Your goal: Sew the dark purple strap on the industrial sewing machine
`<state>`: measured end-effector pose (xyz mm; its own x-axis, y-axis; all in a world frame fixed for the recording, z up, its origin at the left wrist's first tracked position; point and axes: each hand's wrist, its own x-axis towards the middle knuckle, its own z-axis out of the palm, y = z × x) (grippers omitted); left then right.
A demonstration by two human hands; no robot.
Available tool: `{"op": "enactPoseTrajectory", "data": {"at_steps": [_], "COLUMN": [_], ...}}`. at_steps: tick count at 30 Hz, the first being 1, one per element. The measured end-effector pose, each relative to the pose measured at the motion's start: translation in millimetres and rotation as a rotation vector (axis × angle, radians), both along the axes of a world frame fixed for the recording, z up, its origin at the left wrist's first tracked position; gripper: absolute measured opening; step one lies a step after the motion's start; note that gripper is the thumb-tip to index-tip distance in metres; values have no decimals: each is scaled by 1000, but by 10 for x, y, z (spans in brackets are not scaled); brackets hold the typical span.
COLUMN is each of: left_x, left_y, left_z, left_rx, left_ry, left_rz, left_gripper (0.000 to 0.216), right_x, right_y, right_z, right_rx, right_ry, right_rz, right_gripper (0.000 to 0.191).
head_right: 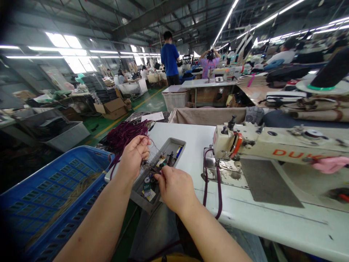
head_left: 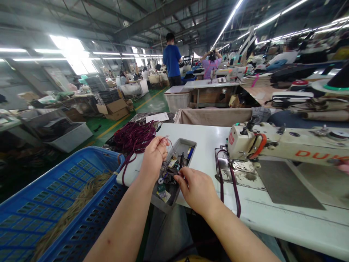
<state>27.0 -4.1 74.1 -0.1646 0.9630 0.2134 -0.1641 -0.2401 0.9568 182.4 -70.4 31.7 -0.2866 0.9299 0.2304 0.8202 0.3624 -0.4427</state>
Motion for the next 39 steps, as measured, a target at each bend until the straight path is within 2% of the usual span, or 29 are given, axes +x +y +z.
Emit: {"op": "enactPoseTrajectory", "data": {"at_steps": [8, 17, 22, 27, 33, 39], "left_x": [31, 89, 110, 97, 164, 155], "left_y": [-43, -44, -64, -32, -49, -63], "left_z": [20, -45, -121, -195, -214, -216], "left_rx": [-33, -41, -94, -109, -118, -132], "left_ry": [-5, 26, 52, 28, 20, -4], "left_rz": [-45, -74, -111, -67, -110, -87], "left_gripper": [23, 24, 25, 27, 33, 35], "right_x": [-28, -166, -181, -156, -198, -190], "right_y": [3, 84, 124, 145, 161, 185], "right_z": [48, 102, 74, 33, 61, 27], "right_rx": [16, 17, 13, 1, -25, -34], "right_ry": [-15, -58, -74, -82, -61, -76], "right_rz": [-26, -51, -37, -72, -47, -82], "right_gripper": [26, 22, 21, 24, 18, 24]}}
